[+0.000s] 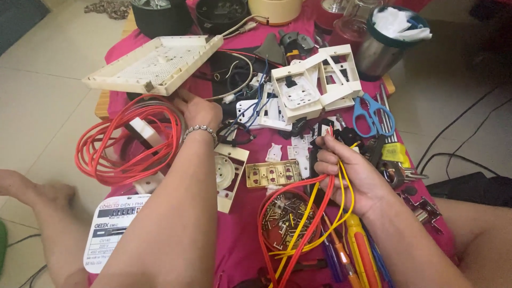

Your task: Organizing and untangling a red wire harness and arranging electrical components on a workspace.

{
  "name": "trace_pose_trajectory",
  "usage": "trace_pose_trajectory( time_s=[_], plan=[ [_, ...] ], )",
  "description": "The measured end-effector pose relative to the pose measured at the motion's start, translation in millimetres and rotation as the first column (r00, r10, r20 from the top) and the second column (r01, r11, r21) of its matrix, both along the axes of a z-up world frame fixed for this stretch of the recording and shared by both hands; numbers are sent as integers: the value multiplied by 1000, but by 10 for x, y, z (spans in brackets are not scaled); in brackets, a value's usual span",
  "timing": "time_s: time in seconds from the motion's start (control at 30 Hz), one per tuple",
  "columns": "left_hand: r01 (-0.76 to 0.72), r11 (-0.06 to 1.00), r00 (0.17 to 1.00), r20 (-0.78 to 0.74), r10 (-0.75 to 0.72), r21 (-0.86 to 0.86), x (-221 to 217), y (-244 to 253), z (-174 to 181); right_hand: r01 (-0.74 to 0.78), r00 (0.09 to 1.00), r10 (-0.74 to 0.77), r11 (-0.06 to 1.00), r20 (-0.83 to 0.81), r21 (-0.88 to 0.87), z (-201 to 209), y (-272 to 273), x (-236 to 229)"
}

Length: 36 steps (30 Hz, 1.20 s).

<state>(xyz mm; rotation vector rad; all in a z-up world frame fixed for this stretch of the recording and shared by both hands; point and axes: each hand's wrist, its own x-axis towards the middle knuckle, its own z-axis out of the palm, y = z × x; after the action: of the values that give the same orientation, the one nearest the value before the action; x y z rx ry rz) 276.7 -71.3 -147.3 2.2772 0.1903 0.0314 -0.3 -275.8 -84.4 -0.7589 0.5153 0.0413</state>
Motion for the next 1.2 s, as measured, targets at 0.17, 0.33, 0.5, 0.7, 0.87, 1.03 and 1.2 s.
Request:
trace_pose_trajectory(
  time_s=[0.17, 0.33, 0.5, 0.7, 0.87, 1.03, 1.2],
  plan=[
    [26, 999, 999, 27, -27, 44, -52, -35, -96, -1, 1000, 1, 1000, -13, -11, 14, 28, 8],
    [56, 994, 987, 145, -70, 96, -236, 24, 10, 2, 1000, -2, 1000, 10, 15, 28, 45, -11],
    [237, 971, 929, 302, -215, -36, -1061, 22, 676, 4, 1000, -4, 1000, 27, 9, 139, 179, -35],
    [415, 903, 901, 181, -393, -106, -2080, 240, 1216, -63, 997, 64, 998, 47, -19, 206, 341, -23],
    [590, 801, 769, 230, -596, 101, -2472, 479, 1135, -111, 992, 112, 994, 65, -7, 146, 388, 32],
    [657, 745, 680, 336, -652, 114, -2856, 668, 1196, -132, 989, 130, 991, 72, 15, 195, 389, -35],
    [657, 723, 694, 202, -691, 216, -3085, 822, 974, -113, 993, 114, 990, 5, -86, 325, 508, -48]
  ],
)
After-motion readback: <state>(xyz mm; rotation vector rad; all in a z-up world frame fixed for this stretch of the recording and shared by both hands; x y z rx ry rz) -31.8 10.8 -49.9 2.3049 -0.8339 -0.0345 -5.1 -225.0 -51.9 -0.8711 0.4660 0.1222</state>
